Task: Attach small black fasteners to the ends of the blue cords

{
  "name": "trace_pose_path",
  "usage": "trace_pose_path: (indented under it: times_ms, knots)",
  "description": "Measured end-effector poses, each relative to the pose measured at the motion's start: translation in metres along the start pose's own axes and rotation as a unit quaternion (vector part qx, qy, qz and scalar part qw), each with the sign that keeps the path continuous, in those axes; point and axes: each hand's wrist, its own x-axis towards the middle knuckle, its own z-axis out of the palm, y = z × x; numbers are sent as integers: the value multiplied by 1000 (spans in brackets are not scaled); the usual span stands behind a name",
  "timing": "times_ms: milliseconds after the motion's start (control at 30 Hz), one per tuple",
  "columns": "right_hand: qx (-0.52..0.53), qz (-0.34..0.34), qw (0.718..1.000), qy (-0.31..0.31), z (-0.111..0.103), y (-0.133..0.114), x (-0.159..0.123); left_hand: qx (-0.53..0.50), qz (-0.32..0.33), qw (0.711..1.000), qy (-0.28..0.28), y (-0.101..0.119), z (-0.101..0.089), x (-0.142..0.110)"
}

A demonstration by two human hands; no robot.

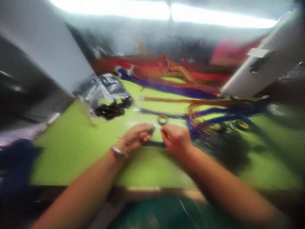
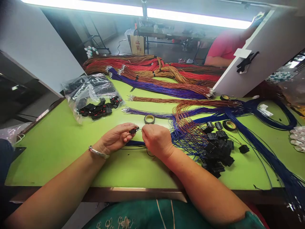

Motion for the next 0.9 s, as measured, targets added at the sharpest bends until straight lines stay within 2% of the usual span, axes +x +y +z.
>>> trace_pose_path:
  times_ms: [267, 667, 900]
  knots:
    - [23, -2, 999, -23, 3, -1, -2, 38, -1, 999, -14, 0, 1, -2]
    - [-70, -111, 991, -2, -3, -3, 3, 32, -3, 999, 8, 1, 6, -3]
    - [-55, -96, 994, 11, 4, -1, 0, 46, 13, 999, -1, -4, 4, -1]
